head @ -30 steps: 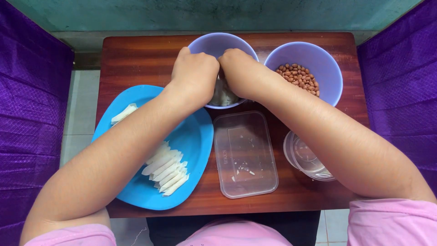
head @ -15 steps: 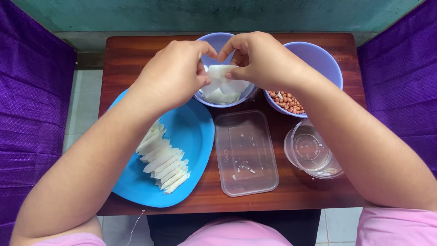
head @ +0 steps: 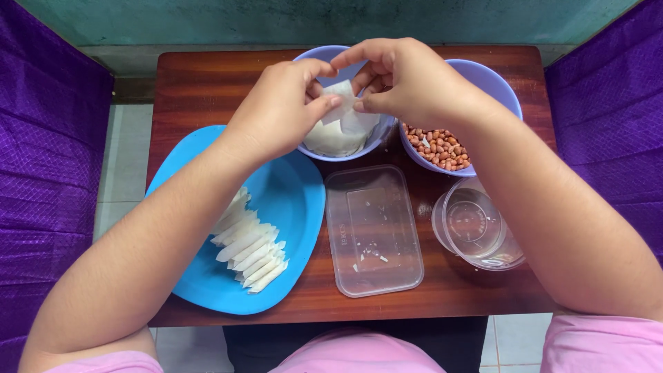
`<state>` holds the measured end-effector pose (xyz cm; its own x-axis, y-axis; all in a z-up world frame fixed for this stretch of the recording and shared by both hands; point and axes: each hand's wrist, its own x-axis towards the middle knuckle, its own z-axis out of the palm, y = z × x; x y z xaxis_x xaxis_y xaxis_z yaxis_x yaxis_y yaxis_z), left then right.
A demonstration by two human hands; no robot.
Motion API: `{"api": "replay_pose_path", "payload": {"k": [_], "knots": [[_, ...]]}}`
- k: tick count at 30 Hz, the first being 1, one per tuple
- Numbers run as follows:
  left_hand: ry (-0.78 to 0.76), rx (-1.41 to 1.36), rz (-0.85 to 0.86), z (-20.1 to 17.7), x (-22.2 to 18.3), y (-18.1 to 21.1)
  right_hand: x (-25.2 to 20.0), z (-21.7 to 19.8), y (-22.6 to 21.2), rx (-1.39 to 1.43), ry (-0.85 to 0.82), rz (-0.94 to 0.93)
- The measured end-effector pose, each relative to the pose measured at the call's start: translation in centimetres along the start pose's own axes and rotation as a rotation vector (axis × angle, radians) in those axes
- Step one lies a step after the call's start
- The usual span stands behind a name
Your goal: Prepare small rolled snacks by placing a peanut inside a wrapper and rolling it manually.
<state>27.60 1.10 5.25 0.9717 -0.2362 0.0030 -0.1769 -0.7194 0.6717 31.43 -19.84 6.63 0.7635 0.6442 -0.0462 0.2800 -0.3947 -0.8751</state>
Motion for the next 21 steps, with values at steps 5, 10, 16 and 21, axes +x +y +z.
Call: {"api": "replay_pose_path", "payload": {"k": [5,10,16,21], "knots": [[0.036,-0.130,-0.042,-0.3,-0.7,0.0,-0.7,0.0,-0.4,-0.021,0.011,-0.008],[0.046,-0.083,-0.008,-0.9,-1.3,0.3,-1.1,0.6,-1.0,-0.018,0.038,0.051],[0.046,0.057,-0.072,-1.5,-1.7,0.7,-1.5,0.8,-1.6,-0.131,0.104,0.091],[0.106,0.100,0.055,-0.3,-1.4,-0.4,-1.4,1.0,-1.1,-0.117,0.108,0.060]]}}
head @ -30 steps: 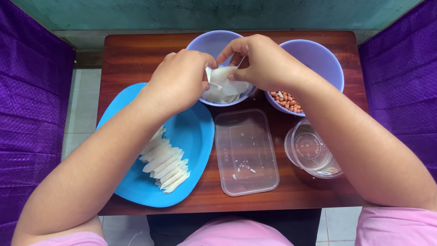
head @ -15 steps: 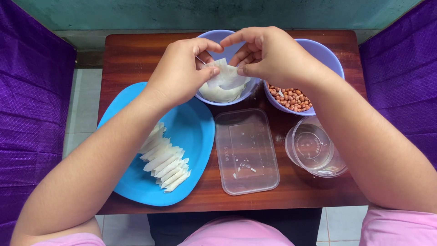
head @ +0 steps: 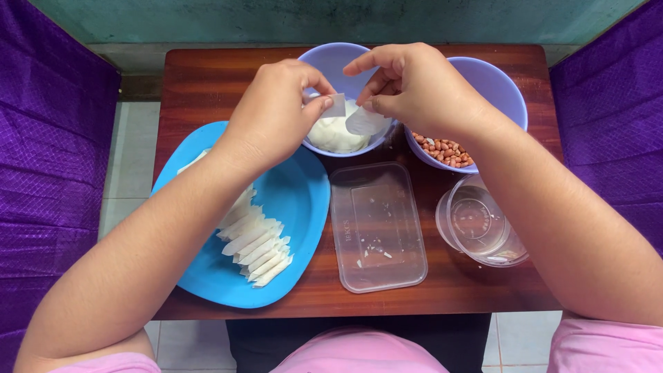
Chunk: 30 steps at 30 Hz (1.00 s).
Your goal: Prepare small rolled snacks by placing a peanut inside a wrapper and rolling it manually.
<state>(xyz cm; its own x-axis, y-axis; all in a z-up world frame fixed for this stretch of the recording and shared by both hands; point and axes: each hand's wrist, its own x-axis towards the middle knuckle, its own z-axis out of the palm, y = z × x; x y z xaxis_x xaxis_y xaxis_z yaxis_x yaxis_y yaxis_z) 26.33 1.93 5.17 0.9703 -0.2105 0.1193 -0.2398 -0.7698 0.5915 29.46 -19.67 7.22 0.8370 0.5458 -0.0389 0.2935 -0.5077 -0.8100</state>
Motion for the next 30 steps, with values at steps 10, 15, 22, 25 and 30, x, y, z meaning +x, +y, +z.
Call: {"api": "replay_pose_path", "payload": {"k": [10,15,22,25,30], "knots": [[-0.054,-0.123,-0.136,-1.1,-0.3,1.9,-0.5,-0.2,-0.3,-0.015,0.010,-0.029],[-0.046,-0.263,-0.177,-1.3,-0.5,1.8,-0.7,0.0,-0.1,-0.039,0.022,-0.101],[0.002,-0.532,-0.091,-1.8,-4.4,4.7,-4.1,0.9,-1.9,0.173,0.013,-0.136],[-0.016,-0.573,-0.078,-2.3,-7.4,6.7,-7.6,1.6,-3.4,0.263,0.054,-0.166],[-0.105,-0.606,-0.131,-0.5,-12.5,7.7,-13.9,4.5,-2.9,0.338,0.162,0.022]]}}
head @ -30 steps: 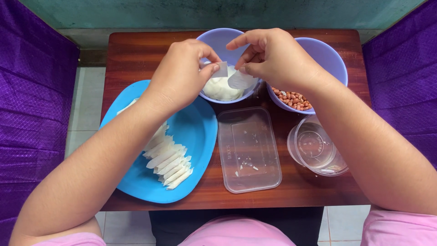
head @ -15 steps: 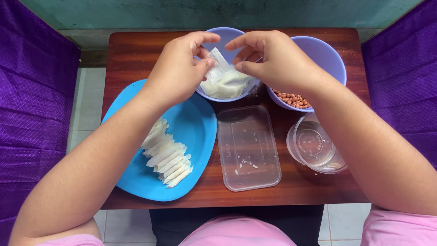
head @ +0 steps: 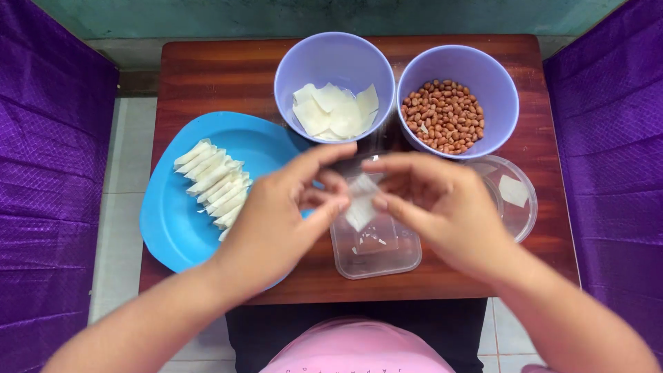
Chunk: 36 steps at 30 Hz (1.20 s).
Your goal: Prepare small rolled snacks by placing a peanut inside a wrapper and rolling it manually.
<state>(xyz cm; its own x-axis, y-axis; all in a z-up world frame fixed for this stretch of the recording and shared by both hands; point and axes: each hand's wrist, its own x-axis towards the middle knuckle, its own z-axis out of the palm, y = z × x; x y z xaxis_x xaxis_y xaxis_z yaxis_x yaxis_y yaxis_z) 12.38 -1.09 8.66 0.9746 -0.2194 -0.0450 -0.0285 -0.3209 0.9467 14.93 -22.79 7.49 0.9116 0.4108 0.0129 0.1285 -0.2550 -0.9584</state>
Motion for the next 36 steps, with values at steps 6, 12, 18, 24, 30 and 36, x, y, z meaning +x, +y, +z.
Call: {"api": "replay_pose_path", "payload": {"k": [6,12,18,24,30,36], "knots": [[0.043,0.171,0.119,3.4,-4.4,-3.5,-5.6,2.1,4.8,-0.209,0.180,-0.084],[0.097,0.286,0.268,5.7,-6.2,-5.8,-6.1,2.9,7.3,-0.023,0.173,0.111],[0.090,0.332,0.295,6.7,-6.4,-7.0,-6.2,3.3,6.4,-0.017,0.131,0.060],[0.140,0.532,0.384,8.0,-6.3,-8.2,-6.7,3.3,7.1,-0.513,0.217,-0.312],[0.055,0.698,0.270,9.3,-6.5,-10.6,-6.9,4.4,9.0,-0.733,0.244,-0.435],[0.026,0.788,0.281,8.8,-7.0,-10.8,-6.5,4.9,9.7,-0.707,0.188,-0.386]]}}
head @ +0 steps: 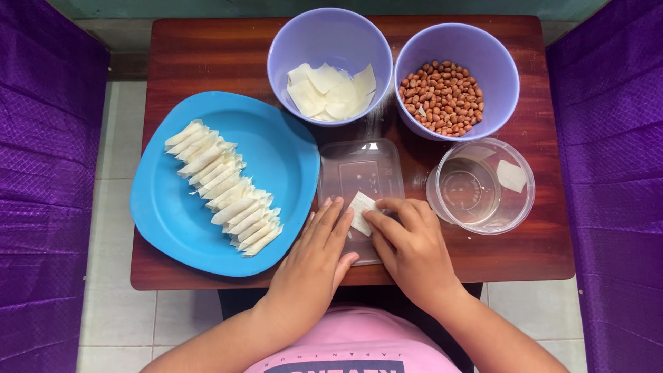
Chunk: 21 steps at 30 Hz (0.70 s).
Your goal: Prepare small rolled snacks by placing a peanut inside a wrapper and rolling it manually.
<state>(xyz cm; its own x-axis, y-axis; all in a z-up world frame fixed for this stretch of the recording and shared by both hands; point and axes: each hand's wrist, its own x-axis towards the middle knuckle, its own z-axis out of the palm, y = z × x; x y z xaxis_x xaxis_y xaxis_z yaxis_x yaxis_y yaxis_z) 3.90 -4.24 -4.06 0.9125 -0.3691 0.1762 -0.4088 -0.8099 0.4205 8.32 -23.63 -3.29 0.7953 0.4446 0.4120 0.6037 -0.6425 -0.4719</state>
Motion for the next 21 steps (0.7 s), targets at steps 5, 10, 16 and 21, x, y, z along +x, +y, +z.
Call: {"api": "replay_pose_path", "payload": {"k": [5,10,16,21], "knots": [[-0.064,0.007,0.006,-0.9,-0.5,-0.3,-0.4,0.1,0.0,0.020,0.012,0.019],[-0.026,0.121,0.091,-0.5,-0.9,-0.3,-0.6,0.4,-0.2,-0.006,0.033,-0.012],[0.051,0.303,0.140,-0.4,-1.1,0.0,-0.6,0.2,-0.3,-0.005,0.013,-0.123],[0.073,0.291,0.138,-1.6,-0.7,0.6,-0.5,-0.6,-0.8,0.061,0.033,-0.191]]}}
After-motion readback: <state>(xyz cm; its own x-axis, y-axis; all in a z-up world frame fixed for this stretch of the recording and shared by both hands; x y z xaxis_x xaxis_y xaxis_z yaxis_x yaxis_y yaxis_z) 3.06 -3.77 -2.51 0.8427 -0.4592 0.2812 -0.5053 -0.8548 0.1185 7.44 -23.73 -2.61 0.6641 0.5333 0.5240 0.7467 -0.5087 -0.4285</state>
